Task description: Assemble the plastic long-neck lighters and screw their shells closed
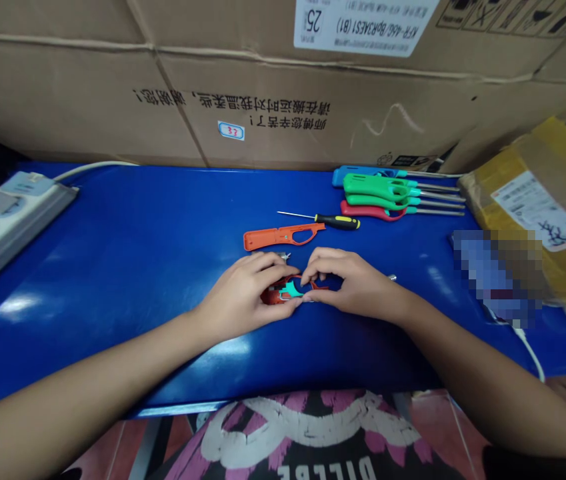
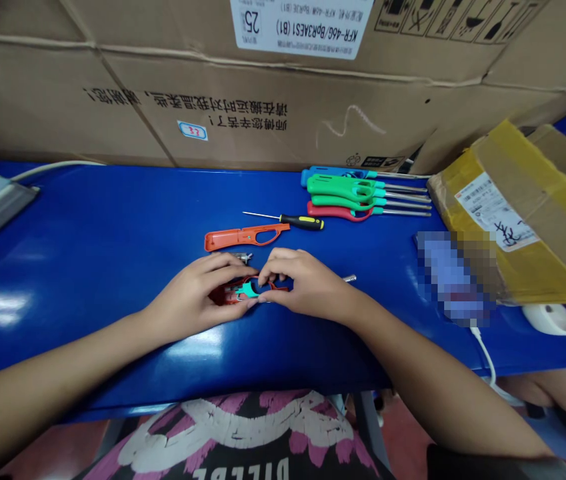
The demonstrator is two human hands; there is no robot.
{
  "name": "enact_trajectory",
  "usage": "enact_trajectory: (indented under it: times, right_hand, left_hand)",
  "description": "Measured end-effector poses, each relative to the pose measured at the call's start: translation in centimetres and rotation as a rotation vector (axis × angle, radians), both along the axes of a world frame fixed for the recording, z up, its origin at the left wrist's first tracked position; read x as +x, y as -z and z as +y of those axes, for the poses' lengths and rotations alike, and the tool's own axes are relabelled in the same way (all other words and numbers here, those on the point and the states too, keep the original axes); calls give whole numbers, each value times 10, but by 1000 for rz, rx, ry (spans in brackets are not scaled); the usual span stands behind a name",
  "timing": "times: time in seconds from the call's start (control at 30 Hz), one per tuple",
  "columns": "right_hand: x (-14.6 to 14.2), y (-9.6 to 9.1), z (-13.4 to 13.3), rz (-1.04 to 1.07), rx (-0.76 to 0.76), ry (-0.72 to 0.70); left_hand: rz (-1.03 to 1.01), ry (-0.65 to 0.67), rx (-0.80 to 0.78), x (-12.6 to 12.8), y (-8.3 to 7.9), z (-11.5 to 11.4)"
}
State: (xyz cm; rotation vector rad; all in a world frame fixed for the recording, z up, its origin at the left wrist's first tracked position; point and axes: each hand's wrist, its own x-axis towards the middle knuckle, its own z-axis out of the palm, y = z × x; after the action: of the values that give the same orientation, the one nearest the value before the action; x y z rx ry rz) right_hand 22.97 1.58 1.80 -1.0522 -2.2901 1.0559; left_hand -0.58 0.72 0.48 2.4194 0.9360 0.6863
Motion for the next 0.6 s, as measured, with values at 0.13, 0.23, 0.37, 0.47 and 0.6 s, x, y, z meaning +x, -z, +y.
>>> enact_trajectory:
  times: [0.13,0.23,0.37,0.47,0.6]
  right_hand:
    - [-1,-3,1,-41,-42,43]
    - [0,-4,0,-95,-16,34]
    - [2,-6,-1,-150,27,-13]
    - [2,-7,-1,-146,56,-36]
    - [1,-6,-1,-136,81,-48]
  left_hand:
    - [37,-2,-1,-1,-3,-2]
    - [41,2,-35,-3,-8,-4]
    - [65,4,-52,-5,-13,-4]
    - [85,4,-24,-6,-13,-4]
    - [95,1,-1,-5,-11,-4]
